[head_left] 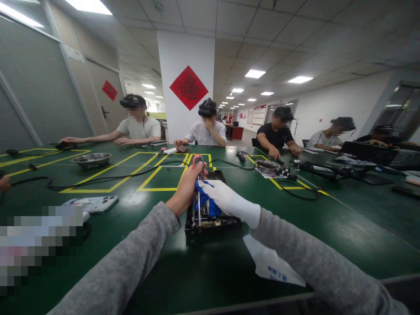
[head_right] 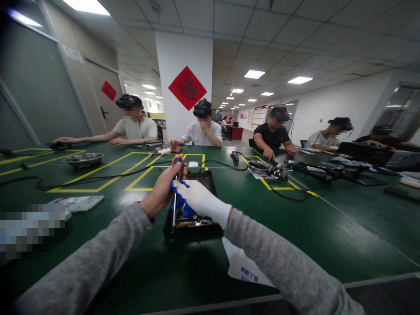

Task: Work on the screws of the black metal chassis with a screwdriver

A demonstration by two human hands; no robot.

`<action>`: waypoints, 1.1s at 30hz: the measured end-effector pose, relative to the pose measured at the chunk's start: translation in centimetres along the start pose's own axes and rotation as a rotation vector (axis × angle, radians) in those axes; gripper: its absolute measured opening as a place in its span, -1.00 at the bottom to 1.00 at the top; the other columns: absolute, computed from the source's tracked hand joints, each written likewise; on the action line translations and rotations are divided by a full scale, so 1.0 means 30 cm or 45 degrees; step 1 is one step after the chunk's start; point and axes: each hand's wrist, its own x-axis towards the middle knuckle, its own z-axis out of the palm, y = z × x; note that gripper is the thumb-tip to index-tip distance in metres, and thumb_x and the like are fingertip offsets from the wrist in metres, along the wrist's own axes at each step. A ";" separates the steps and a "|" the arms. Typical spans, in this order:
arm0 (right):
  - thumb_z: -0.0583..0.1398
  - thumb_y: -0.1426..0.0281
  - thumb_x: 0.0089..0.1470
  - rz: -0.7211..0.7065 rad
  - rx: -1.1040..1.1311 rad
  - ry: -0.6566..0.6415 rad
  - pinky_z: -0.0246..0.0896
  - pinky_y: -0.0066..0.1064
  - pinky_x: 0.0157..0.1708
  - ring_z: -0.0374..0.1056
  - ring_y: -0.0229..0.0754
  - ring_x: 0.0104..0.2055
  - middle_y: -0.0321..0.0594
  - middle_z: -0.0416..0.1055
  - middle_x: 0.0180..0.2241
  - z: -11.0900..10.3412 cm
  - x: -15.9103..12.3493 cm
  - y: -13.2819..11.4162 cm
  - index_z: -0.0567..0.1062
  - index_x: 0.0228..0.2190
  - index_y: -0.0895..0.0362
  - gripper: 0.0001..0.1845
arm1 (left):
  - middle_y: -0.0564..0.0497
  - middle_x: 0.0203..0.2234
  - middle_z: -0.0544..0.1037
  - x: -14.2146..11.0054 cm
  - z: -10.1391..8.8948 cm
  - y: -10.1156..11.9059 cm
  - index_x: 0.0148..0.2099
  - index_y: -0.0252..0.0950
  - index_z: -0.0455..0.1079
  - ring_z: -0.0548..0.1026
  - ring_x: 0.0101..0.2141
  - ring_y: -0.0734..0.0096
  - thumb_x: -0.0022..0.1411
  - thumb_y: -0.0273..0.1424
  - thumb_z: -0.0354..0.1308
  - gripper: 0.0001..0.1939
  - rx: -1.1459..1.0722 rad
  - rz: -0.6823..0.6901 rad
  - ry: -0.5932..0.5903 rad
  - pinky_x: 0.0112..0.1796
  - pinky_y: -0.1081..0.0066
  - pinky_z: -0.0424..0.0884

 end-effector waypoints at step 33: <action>0.02 0.36 0.06 0.654 -1.135 0.290 0.15 -0.46 -0.33 0.35 -0.19 -0.34 0.00 0.44 -0.30 -0.586 -0.148 0.327 0.46 -0.30 0.30 -0.69 | -0.14 0.08 0.19 0.025 -0.400 -0.298 0.17 -0.27 0.07 0.26 0.02 0.22 0.17 -0.25 -0.09 -0.48 1.942 0.015 0.058 -0.03 0.30 0.20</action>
